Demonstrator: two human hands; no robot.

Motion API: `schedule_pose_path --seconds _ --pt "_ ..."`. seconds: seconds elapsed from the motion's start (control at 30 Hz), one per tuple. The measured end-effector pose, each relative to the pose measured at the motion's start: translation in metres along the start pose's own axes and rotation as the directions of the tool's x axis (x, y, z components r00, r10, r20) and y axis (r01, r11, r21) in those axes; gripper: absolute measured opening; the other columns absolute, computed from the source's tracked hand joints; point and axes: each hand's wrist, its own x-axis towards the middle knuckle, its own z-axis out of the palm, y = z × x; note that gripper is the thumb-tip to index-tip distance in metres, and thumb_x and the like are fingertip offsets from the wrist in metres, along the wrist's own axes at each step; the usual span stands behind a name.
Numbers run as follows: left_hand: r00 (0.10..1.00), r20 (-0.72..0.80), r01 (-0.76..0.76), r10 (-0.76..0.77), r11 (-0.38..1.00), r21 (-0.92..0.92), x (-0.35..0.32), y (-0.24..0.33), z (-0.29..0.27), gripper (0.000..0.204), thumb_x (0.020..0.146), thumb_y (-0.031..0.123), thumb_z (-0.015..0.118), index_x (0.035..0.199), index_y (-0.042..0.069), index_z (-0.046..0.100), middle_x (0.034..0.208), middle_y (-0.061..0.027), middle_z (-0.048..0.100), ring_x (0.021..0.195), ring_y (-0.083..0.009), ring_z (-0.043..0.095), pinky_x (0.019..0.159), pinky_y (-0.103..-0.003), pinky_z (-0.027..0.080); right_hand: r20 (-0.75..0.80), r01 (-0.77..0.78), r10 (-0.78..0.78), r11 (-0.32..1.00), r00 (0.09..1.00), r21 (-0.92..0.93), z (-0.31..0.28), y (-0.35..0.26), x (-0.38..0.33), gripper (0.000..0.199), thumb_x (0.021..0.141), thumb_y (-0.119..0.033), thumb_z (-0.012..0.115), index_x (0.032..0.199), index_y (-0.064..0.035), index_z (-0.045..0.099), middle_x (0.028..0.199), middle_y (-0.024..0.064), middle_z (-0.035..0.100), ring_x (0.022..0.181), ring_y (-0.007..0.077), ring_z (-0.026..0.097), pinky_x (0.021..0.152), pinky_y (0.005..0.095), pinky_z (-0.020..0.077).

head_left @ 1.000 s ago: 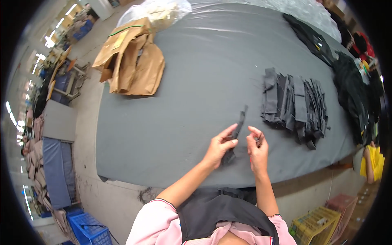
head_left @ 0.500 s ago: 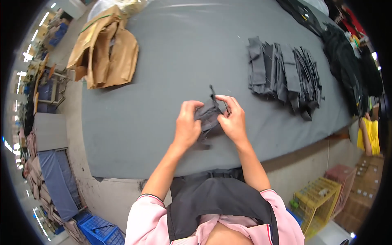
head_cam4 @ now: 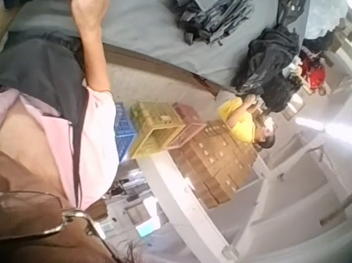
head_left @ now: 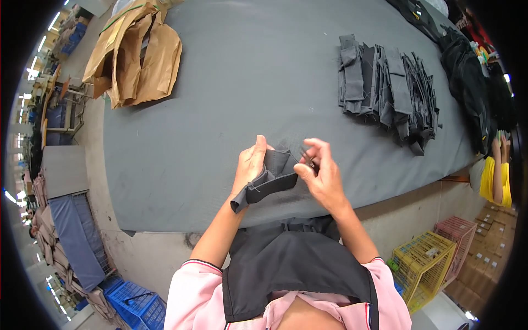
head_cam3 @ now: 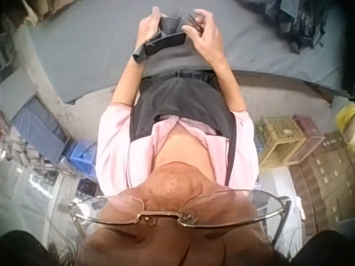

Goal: Manually trimming loose threads from black industrial fabric pieces using small snips.

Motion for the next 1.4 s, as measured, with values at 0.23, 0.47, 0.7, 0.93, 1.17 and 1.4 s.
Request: schedule_pose_path --seconds 0.23,0.47,0.7,0.93,1.17,1.4 --pt "0.993 0.055 -0.112 0.108 0.991 0.074 -0.01 0.019 0.0 0.057 0.096 0.052 0.039 0.077 0.003 0.06 0.06 0.0017 0.05 0.053 -0.0072 0.045 0.049 -0.023 0.036 0.254 0.242 -0.182 0.944 0.95 -0.226 -0.027 -0.039 0.015 0.038 0.081 -0.006 0.06 0.117 -0.0113 0.051 0.094 0.0066 0.051 0.077 0.0271 0.058 0.066 0.0407 0.0465" --pt "0.989 0.089 -0.124 0.114 0.985 0.116 -0.003 0.011 -0.008 0.054 0.097 0.048 0.041 0.077 0.002 0.061 0.064 0.002 0.051 0.063 -0.0074 0.045 0.058 -0.024 0.037 0.377 0.29 -0.165 0.907 0.911 -0.305 -0.045 -0.042 0.028 0.031 0.077 -0.003 0.064 0.107 -0.0092 0.06 0.089 0.007 0.051 0.073 0.0258 0.057 0.062 0.0395 0.0452" --pt "0.985 0.167 0.026 -0.03 0.999 0.025 -0.006 0.017 -0.005 0.053 0.096 0.05 0.042 0.079 0.003 0.061 0.065 0.0021 0.05 0.063 -0.008 0.044 0.059 -0.025 0.037 0.458 0.369 -0.221 0.891 0.861 -0.264 -0.04 -0.036 0.042 0.026 0.076 -0.004 0.065 0.102 -0.0092 0.063 0.083 0.0062 0.05 0.067 0.0256 0.056 0.058 0.0375 0.0449" --pt "0.98 0.17 0.092 -0.098 0.995 0.047 -0.003 0.024 -0.007 0.053 0.094 0.053 0.042 0.078 0.005 0.059 0.064 0.0017 0.05 0.057 -0.0073 0.045 0.053 -0.024 0.037 0.424 0.541 -0.391 0.776 0.817 -0.326 -0.036 -0.027 0.044 0.029 0.074 -0.008 0.069 0.102 -0.0108 0.064 0.08 0.0032 0.05 0.062 0.0212 0.056 0.054 0.0351 0.0427" --pt "0.967 0.226 0.114 -0.118 0.993 0.029 0.004 0.016 -0.008 0.056 0.093 0.055 0.042 0.076 0.005 0.059 0.068 0.0014 0.05 0.067 -0.0087 0.044 0.064 -0.026 0.037 0.428 0.585 -0.431 0.735 0.794 -0.344 -0.034 -0.026 0.045 0.031 0.072 -0.007 0.07 0.101 -0.0103 0.064 0.079 0.003 0.05 0.06 0.0199 0.055 0.053 0.0345 0.0423" --pt "0.961 0.262 0.077 -0.087 0.996 0.049 0.007 0.012 -0.007 0.056 0.094 0.055 0.042 0.076 0.004 0.059 0.068 0.0009 0.05 0.067 -0.0097 0.044 0.065 -0.026 0.037 0.337 0.509 -0.408 0.805 0.848 -0.304 -0.03 -0.022 0.041 0.038 0.067 0.0 0.07 0.103 -0.0099 0.066 0.075 0.0051 0.053 0.06 0.0209 0.054 0.054 0.0321 0.0434"
